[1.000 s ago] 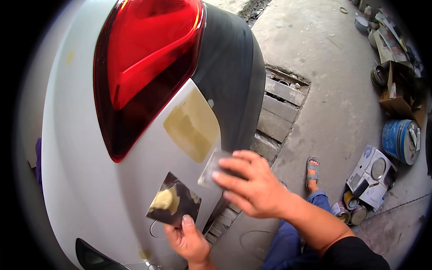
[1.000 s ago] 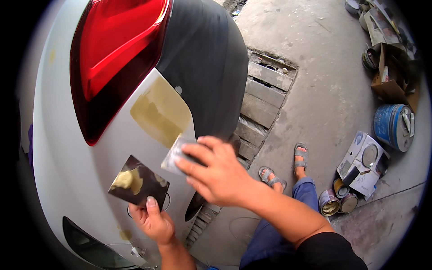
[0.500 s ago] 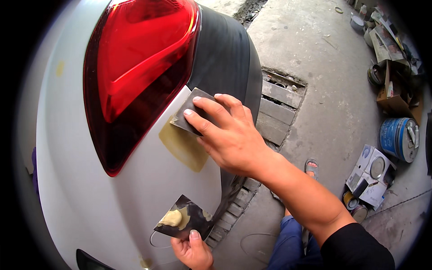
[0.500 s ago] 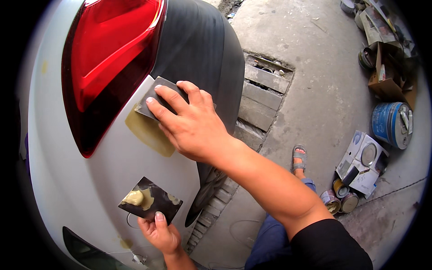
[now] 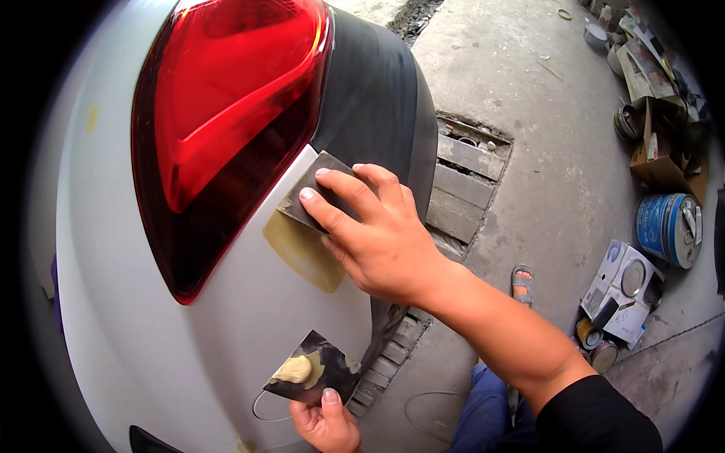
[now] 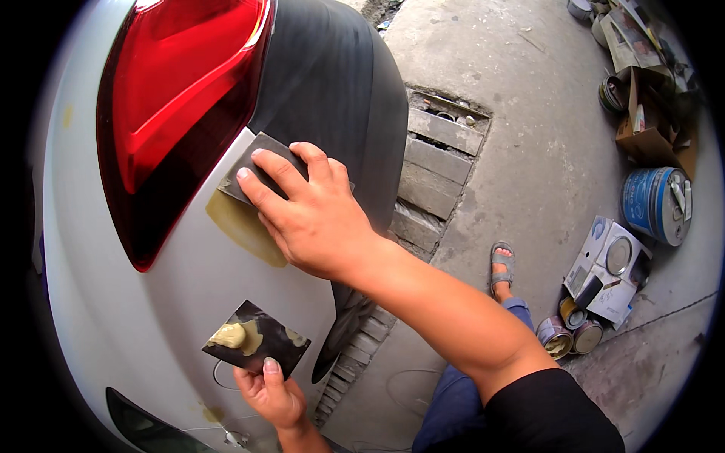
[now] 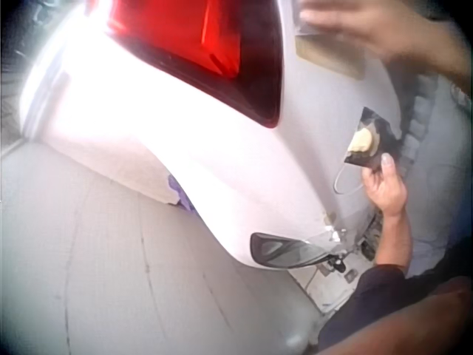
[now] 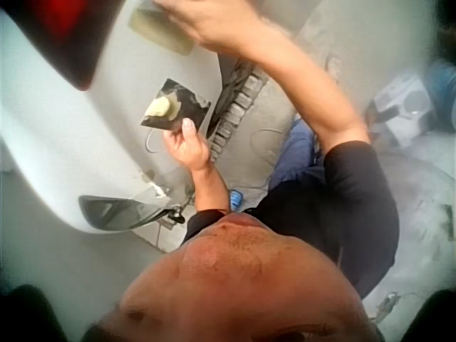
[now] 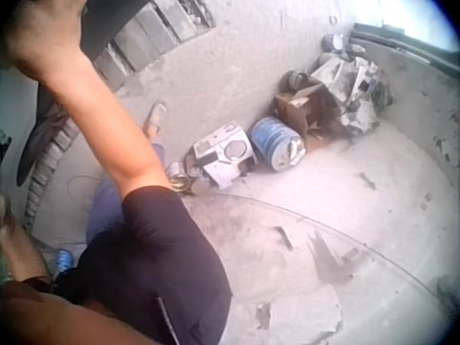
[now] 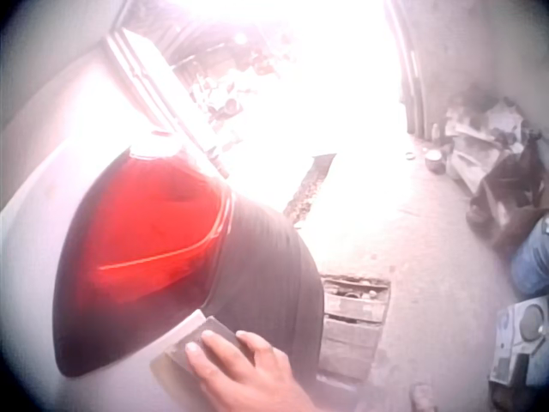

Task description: The person scoops a beige paste from a container onto a metal spatula and applies it to a damaged area on the rear side of a white car. They use a second spatula to spread and smooth the filler over the surface near the taillight and fuel cap.

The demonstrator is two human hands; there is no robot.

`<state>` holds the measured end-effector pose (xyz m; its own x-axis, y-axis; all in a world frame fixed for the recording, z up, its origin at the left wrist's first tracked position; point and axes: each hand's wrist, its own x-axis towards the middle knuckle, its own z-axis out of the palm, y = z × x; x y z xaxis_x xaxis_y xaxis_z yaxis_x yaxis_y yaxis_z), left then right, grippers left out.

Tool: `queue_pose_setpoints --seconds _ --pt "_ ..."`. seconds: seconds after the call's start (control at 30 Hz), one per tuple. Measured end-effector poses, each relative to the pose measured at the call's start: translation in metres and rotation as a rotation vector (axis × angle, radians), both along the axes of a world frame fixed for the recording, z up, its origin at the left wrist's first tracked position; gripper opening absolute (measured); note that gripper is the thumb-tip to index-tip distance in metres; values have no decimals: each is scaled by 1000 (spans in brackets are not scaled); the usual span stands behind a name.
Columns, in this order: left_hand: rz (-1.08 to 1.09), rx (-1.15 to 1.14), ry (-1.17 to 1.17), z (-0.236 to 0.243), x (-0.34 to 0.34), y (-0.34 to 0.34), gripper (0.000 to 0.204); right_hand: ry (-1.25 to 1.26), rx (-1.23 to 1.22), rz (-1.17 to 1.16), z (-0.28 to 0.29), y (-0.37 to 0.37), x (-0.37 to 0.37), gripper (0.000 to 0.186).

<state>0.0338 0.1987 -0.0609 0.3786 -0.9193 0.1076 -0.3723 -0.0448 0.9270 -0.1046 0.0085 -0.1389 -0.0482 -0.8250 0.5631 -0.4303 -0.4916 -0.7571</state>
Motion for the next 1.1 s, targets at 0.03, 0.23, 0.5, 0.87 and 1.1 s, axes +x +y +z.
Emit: queue_pose_setpoints --seconds 0.03,0.23,0.5,0.87,1.1 --pt "-12 8 3 0 1 0 33 14 12 11 -2 2 -1 42" --pt "20 12 -4 0 6 5 28 62 23 48 6 13 -8 44" --pt "-18 15 16 -2 10 6 37 33 14 41 2 23 13 43" --pt "11 41 77 -13 12 15 41 -36 60 89 -49 58 34 44" --pt "14 45 62 -5 7 14 36 57 62 124 -45 66 11 46"
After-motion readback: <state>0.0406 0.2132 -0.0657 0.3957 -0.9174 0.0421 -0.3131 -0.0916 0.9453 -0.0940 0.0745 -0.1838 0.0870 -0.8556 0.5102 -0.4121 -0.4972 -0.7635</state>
